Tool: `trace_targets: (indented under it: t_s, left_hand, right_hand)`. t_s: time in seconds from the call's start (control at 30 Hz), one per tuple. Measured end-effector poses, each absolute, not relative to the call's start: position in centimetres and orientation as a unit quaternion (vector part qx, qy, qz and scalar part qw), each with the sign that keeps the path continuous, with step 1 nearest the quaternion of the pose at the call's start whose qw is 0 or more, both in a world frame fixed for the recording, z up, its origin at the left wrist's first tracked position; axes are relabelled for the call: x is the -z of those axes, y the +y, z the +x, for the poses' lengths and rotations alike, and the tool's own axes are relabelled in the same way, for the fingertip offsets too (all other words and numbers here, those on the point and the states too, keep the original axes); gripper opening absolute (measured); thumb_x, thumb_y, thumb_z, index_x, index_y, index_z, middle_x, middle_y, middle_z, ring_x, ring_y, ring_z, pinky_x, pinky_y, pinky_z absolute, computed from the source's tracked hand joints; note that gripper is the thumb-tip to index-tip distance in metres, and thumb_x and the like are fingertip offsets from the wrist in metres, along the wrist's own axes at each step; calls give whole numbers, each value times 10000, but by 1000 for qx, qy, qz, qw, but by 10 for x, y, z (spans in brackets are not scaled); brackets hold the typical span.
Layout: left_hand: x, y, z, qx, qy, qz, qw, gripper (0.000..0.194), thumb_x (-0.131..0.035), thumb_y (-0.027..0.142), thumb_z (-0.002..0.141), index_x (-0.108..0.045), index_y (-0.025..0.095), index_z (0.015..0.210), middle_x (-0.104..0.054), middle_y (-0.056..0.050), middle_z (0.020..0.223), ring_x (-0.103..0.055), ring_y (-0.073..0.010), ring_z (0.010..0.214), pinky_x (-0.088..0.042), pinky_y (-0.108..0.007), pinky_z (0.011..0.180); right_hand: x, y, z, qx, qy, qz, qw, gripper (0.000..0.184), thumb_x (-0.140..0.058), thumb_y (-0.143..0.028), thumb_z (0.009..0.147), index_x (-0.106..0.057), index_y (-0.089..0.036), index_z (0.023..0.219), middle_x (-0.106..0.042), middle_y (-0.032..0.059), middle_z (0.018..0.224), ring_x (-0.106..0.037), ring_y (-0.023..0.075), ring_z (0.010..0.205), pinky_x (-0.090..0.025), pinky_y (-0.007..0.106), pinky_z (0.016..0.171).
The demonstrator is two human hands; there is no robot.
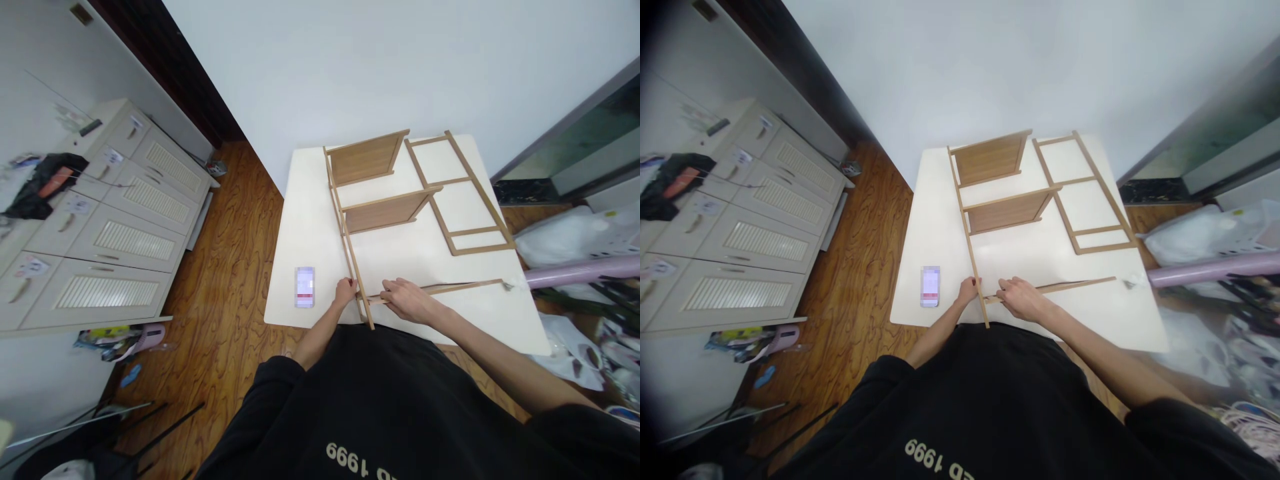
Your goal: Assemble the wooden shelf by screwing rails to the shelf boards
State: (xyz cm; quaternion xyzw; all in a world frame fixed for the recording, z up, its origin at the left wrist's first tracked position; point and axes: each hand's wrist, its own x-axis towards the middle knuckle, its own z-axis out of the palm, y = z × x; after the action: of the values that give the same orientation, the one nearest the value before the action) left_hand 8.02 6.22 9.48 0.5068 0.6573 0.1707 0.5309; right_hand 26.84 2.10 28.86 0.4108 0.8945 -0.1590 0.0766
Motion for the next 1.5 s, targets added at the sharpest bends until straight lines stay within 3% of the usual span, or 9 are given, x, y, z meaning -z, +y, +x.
trace_targets:
  t_s: [0.17, 0.27, 0.43, 0.7, 0.87, 1.0, 1.33, 1.5]
  left_hand:
    - [-128, 53, 72, -197, 625, 543, 525, 316, -500, 303, 964, -620, 112, 1186, -675, -173, 1221, -627, -240, 1160, -444, -399, 1052]
    - [-153, 38, 63, -224, 552, 577, 559, 312, -412, 271, 999, -654, 192, 1180, -695, -72, 1231, -638, -161, 1160, -463, -305, 1056]
    - [-174, 14, 58, -278, 421, 643, 576, 412, -617, 238, 886, -620, 208, 1297, -672, -58, 1294, -622, -195, 1208, -452, -354, 1109]
    - [-162, 20, 67, -285, 421, 638, 579, 261, -681, 353, 875, -740, 194, 1073, -756, -49, 1091, -690, -205, 1076, -523, -333, 1013]
    - [-166, 21, 67, -271, 415, 651, 575, 302, -663, 358, 890, -728, 197, 1137, -732, -68, 1175, -684, -210, 1099, -516, -341, 1025]
    - [-173, 19, 68, -249, 420, 670, 560, 304, -678, 386, 878, -724, 200, 1114, -743, -58, 1132, -686, -206, 1080, -517, -327, 1009]
    - [-173, 8, 85, -200, 489, 721, 449, 306, -588, 404, 937, -716, 213, 1139, -745, -68, 1131, -695, -233, 1071, -530, -346, 992]
    - [-190, 8, 63, -167, 467, 775, 391, 435, -643, 390, 909, -592, 213, 1303, -678, -93, 1256, -645, -241, 1163, -513, -378, 1034]
  right_hand:
    - [-282, 20, 271, 156, 893, 414, 83, 154, -549, -197, 918, -692, -155, 879, -627, 99, 902, -586, 198, 753, -355, 331, 740]
    - [-277, 21, 274, 147, 892, 420, 80, 173, -543, -212, 933, -702, -160, 891, -631, 104, 910, -598, 211, 779, -356, 333, 744]
    - [-270, 32, 277, 125, 885, 444, 61, 210, -535, -256, 954, -716, -165, 901, -625, 108, 900, -602, 216, 802, -356, 331, 751]
    - [-268, 29, 284, 101, 895, 430, 62, 190, -560, -243, 943, -720, -167, 876, -622, 95, 874, -593, 206, 788, -347, 328, 749]
    - [-274, 21, 286, 94, 896, 430, 60, 181, -566, -223, 934, -713, -163, 847, -622, 96, 869, -586, 208, 776, -337, 335, 731]
    - [-276, 18, 285, 99, 896, 429, 59, 217, -538, -235, 951, -714, -160, 848, -623, 102, 876, -581, 208, 763, -340, 346, 733]
    - [-270, 22, 283, 76, 887, 449, 84, 170, -583, -222, 928, -720, -147, 861, -632, 121, 894, -591, 218, 800, -339, 345, 743]
    - [-279, 6, 283, 70, 868, 488, 62, 180, -592, -294, 931, -696, -148, 931, -634, 126, 908, -605, 235, 812, -351, 344, 746]
